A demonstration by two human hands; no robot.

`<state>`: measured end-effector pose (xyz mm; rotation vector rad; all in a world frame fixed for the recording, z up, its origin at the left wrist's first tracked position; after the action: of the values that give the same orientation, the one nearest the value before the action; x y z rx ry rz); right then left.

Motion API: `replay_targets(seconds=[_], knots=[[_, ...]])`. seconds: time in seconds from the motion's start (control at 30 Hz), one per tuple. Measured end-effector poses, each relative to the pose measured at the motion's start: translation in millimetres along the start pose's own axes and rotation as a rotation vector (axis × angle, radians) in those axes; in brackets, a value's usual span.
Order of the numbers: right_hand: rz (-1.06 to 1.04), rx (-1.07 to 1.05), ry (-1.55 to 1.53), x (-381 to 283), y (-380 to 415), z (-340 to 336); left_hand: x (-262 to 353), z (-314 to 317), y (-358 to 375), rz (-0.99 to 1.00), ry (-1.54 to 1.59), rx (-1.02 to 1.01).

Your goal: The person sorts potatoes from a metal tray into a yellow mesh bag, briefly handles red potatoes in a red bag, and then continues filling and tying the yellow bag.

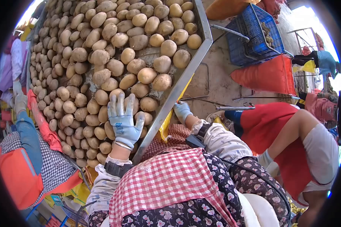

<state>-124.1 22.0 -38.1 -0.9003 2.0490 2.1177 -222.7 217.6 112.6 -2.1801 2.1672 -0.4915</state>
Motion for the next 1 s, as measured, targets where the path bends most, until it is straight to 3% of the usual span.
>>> replay_targets(seconds=[0.1, 0.17, 0.3, 0.37, 0.5, 0.57, 0.63, 0.67, 0.7, 0.77, 0.83, 0.87, 0.9, 0.97, 1.0], knots=[[-0.023, -0.099, 0.049, -0.7, -0.9, -26.2, -0.8, 0.1, 0.7, -0.001, 0.006, 0.009], [-0.176, -0.09, -0.035, 5.2, -16.8, -38.7, -1.5, 0.6, 0.4, 0.013, 0.002, 0.023], [-0.161, -0.058, 0.259, -38.0, 14.6, -66.6, 4.2, -15.8, -28.9, 0.051, -0.009, 0.122], [-0.247, -0.042, 0.674, -56.7, 26.9, -68.2, -0.7, -11.8, -49.1, 0.083, -0.029, 0.144], [-0.104, -0.05, 0.671, -88.3, 36.9, -77.5, -11.9, 9.0, -58.7, -0.033, -0.016, 0.089], [-0.143, -0.105, 0.693, -63.3, 6.5, -85.9, -11.2, 8.4, -61.0, -0.04, -0.055, 0.034], [-0.032, -0.34, 0.079, -59.6, -2.3, -91.6, -12.1, 8.5, -61.4, -0.044, -0.059, 0.024], [-0.001, -0.392, 0.509, -73.6, 13.3, -86.4, -12.5, 7.9, -61.3, -0.056, -0.042, 0.012], [-0.038, -0.41, 0.527, -67.3, 14.9, -77.1, -12.9, 6.8, -62.8, -0.062, -0.028, 0.002], [-0.131, -0.379, 0.132, -71.5, 3.3, -76.5, -12.6, 7.6, -66.7, -0.063, -0.037, -0.002], [-0.047, -0.384, -0.428, -77.5, -12.7, -79.1, -12.6, 7.2, -63.4, -0.09, -0.011, -0.029], [-0.048, -0.257, -0.247, -86.5, -11.7, -82.7, -14.1, 9.5, -61.4, -0.085, -0.052, -0.046], [-0.234, -0.21, 0.004, -93.0, -18.8, -97.7, -15.3, 7.5, -61.6, -0.093, -0.062, -0.054], [-0.103, -0.173, -0.457, -97.5, -39.0, -123.1, -13.4, 7.0, -63.7, -0.066, -0.087, -0.043], [-0.081, -0.193, -0.345, -101.1, -45.3, -136.2, -12.7, 6.2, -65.0, -0.076, -0.069, -0.041]])
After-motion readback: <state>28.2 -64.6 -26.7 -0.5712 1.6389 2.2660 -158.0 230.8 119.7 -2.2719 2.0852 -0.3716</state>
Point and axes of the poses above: each hand's wrist, its own y-axis away from the middle knuckle, its own z-axis out of the palm, x = y × z, the point moved 2 cm from there along -y, towards the middle knuckle, and after that the axes turned 8 degrees about z, right-handed, at the moved point
